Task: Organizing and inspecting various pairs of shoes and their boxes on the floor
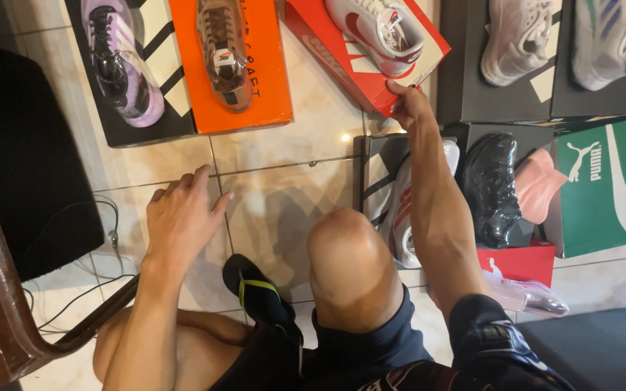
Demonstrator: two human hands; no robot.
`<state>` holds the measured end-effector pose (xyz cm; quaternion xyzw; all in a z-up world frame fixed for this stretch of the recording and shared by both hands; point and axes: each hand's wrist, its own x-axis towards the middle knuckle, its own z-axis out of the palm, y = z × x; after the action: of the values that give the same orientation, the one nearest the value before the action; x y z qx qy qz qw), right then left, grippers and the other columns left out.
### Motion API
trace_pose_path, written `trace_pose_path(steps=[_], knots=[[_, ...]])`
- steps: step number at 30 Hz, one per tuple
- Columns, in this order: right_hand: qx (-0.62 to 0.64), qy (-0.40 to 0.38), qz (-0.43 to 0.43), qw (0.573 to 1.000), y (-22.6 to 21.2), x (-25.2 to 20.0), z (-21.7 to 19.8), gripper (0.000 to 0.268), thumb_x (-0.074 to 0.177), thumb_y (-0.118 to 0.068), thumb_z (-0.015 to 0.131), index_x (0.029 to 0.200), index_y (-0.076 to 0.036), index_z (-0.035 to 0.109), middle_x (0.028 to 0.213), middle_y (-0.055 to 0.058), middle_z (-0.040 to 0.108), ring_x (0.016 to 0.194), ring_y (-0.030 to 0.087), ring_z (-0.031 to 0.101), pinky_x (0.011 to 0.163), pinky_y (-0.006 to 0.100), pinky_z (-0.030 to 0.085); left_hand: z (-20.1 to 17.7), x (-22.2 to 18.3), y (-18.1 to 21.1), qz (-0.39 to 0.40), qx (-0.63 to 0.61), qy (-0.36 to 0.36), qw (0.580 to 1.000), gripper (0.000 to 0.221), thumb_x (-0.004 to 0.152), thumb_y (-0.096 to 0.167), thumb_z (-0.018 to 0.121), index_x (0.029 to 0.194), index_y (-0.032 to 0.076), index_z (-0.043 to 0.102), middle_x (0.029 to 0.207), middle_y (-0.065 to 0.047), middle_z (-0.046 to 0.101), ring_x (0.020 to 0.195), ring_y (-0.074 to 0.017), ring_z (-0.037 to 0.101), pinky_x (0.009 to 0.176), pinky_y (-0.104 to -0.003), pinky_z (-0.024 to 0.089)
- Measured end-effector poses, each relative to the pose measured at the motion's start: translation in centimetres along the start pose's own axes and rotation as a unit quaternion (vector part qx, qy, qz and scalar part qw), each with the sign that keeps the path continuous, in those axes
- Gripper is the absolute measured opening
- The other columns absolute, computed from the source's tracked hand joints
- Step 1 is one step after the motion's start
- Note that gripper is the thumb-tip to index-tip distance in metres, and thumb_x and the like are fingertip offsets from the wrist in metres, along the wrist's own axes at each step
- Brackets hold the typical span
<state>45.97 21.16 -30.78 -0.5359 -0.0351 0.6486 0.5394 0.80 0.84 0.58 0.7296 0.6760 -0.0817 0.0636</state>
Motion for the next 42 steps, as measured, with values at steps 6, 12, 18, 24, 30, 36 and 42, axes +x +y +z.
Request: trace_pose_path(steps=[6, 12, 18, 24, 30, 36, 42], knots=[[-0.015, -0.019, -0.02, 1.0, -2.2, -1.5, 0.1, 0.041, 0.082, -0.001, 0.093, 0.112, -0.005, 0.065, 0.1, 0.018, 0.076, 0.094, 0.04, 0.079, 0.078, 0.068, 0.059, -0.5, 0.9, 0.1, -0.014, -0.026, -0.039, 0.999, 0.057, 0.094, 0.054, 0.063, 0.136, 0.015, 0.061, 0.108, -0.012, 0.075, 0.099, -0.035, 0.074, 0.087, -0.049, 0.054], [-0.062, -0.026, -0.02, 0.998, -5.9, -5.6, 0.2, 0.044, 0.081, -0.003, 0.091, 0.114, -0.007, 0.062, 0.097, 0.013, 0.075, 0.09, 0.034, 0.08, 0.078, 0.064, 0.061, -1.3, 4.4, 0.2, -0.029, -0.176, -0.085, 0.98, 0.057, 0.094, 0.055, 0.062, 0.134, 0.014, 0.062, 0.118, -0.016, 0.074, 0.108, -0.0403, 0.071, 0.088, -0.056, 0.054], [-0.13, -0.077, -0.044, 0.988, -10.3, -8.3, -1.8, 0.041, 0.081, -0.003, 0.087, 0.112, -0.007, 0.061, 0.091, 0.013, 0.075, 0.07, 0.031, 0.079, 0.063, 0.051, 0.065, -0.1, 12.5, 2.3, -0.059, -0.404, -0.031, 0.912, 0.079, 0.088, 0.056, 0.076, 0.143, 0.004, 0.054, 0.137, -0.024, 0.062, 0.131, -0.0388, 0.057, 0.108, -0.051, 0.046], [-0.237, -0.142, -0.047, 0.96, -15.1, -16.2, 2.6, 0.037, 0.079, -0.006, 0.084, 0.111, -0.007, 0.065, 0.089, 0.01, 0.075, 0.068, 0.026, 0.076, 0.058, 0.047, 0.063, 1.6, 18.9, 2.6, -0.138, -0.548, -0.061, 0.823, 0.096, 0.084, 0.09, 0.061, 0.151, 0.024, 0.042, 0.155, -0.014, 0.048, 0.144, -0.0319, 0.044, 0.121, -0.045, 0.034], [-0.258, -0.137, 0.006, 0.956, -15.2, -19.4, 6.3, 0.048, 0.071, -0.003, 0.088, 0.114, -0.006, 0.064, 0.097, 0.015, 0.075, 0.083, 0.034, 0.076, 0.068, 0.055, 0.062, -6.1, 13.6, 4.2, -0.092, -0.664, -0.11, 0.734, 0.109, 0.085, 0.07, 0.071, 0.161, 0.004, 0.028, 0.162, -0.028, 0.03, 0.151, -0.044, 0.03, 0.118, -0.053, 0.035], [-0.281, -0.157, 0.016, 0.947, -14.7, -19.6, 8.8, 0.051, 0.07, -0.002, 0.089, 0.114, -0.004, 0.063, 0.1, 0.015, 0.075, 0.088, 0.033, 0.076, 0.073, 0.055, 0.062, -4.4, 12.5, 1.0, -0.129, -0.781, -0.104, 0.603, 0.112, 0.084, 0.057, 0.075, 0.163, 0.003, 0.018, 0.161, -0.028, 0.031, 0.146, -0.0465, 0.036, 0.112, -0.065, 0.036], [-0.346, -0.199, 0.007, 0.917, -16.0, -21.4, 13.3, 0.051, 0.072, -0.007, 0.09, 0.115, -0.001, 0.062, 0.091, 0.016, 0.073, 0.072, 0.03, 0.076, 0.061, 0.048, 0.063, -4.1, 11.0, -1.8, -0.114, -0.813, -0.115, 0.559, 0.11, 0.082, 0.051, 0.076, 0.161, 0.0, 0.019, 0.154, -0.03, 0.038, 0.139, -0.0495, 0.043, 0.1, -0.073, 0.043]])
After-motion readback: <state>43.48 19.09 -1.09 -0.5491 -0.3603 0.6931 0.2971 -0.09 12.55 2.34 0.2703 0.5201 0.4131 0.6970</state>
